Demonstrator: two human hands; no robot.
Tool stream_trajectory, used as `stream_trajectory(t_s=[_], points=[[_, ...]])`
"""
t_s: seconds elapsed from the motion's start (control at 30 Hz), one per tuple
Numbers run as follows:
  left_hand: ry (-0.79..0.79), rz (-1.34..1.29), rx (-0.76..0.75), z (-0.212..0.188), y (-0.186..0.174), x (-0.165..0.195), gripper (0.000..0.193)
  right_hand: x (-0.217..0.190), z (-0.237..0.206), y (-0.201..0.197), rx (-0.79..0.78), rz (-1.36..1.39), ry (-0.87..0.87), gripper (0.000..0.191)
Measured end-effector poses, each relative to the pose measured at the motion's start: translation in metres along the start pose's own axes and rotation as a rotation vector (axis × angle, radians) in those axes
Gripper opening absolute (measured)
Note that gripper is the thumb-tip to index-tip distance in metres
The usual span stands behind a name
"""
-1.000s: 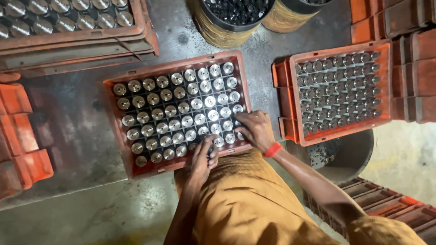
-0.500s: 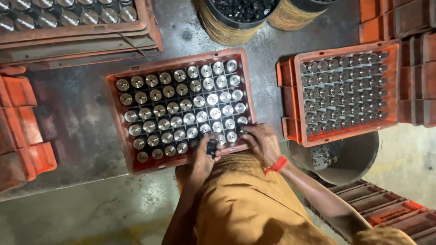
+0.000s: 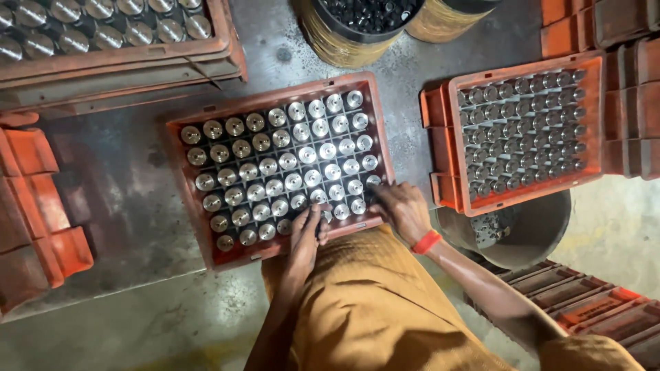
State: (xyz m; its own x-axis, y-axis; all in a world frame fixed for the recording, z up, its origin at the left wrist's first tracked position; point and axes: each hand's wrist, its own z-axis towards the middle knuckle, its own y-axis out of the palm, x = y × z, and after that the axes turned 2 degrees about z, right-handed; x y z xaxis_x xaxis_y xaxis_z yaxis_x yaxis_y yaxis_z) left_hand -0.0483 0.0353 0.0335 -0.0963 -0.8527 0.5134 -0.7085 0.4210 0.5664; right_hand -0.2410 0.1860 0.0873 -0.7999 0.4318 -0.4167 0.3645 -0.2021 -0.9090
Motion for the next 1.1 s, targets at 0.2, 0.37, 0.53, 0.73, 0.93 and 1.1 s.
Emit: stream_trajectory(t_s=[0.2, 0.37, 0.53, 0.73, 0.93, 1.1], points=[[-0.051, 0.253, -0.041, 0.004, 0.009, -0.008, 0.043, -0.043, 0.003, 0.013, -0.273, 0.813, 0.299, 0.040], [-0.094, -0.343, 0.152, 0.028, -0.020, -0.003, 0.041, -0.027, 0.056, 0.028, -0.077, 0.743, 0.465, 0.028], [-0.065, -0.400, 0.100, 0.032, -0.047, 0.005, 0.031, 0.015, 0.156, 0.028, 0.183, 0.395, 0.081, 0.022], [0.069, -0.270, 0.075, 0.027, -0.035, 0.019, 0.033, 0.026, 0.214, 0.046, 0.049, 0.050, -0.212, 0.023], [0.050, -0.170, 0.095, 0.018, -0.021, 0.046, 0.039, 0.017, 0.212, 0.028, -0.009, 0.005, -0.163, 0.025], [0.164, 0.117, 0.113, 0.023, -0.001, 0.041, 0.036, -0.046, 0.114, 0.026, -0.226, 0.633, -0.028, 0.032]])
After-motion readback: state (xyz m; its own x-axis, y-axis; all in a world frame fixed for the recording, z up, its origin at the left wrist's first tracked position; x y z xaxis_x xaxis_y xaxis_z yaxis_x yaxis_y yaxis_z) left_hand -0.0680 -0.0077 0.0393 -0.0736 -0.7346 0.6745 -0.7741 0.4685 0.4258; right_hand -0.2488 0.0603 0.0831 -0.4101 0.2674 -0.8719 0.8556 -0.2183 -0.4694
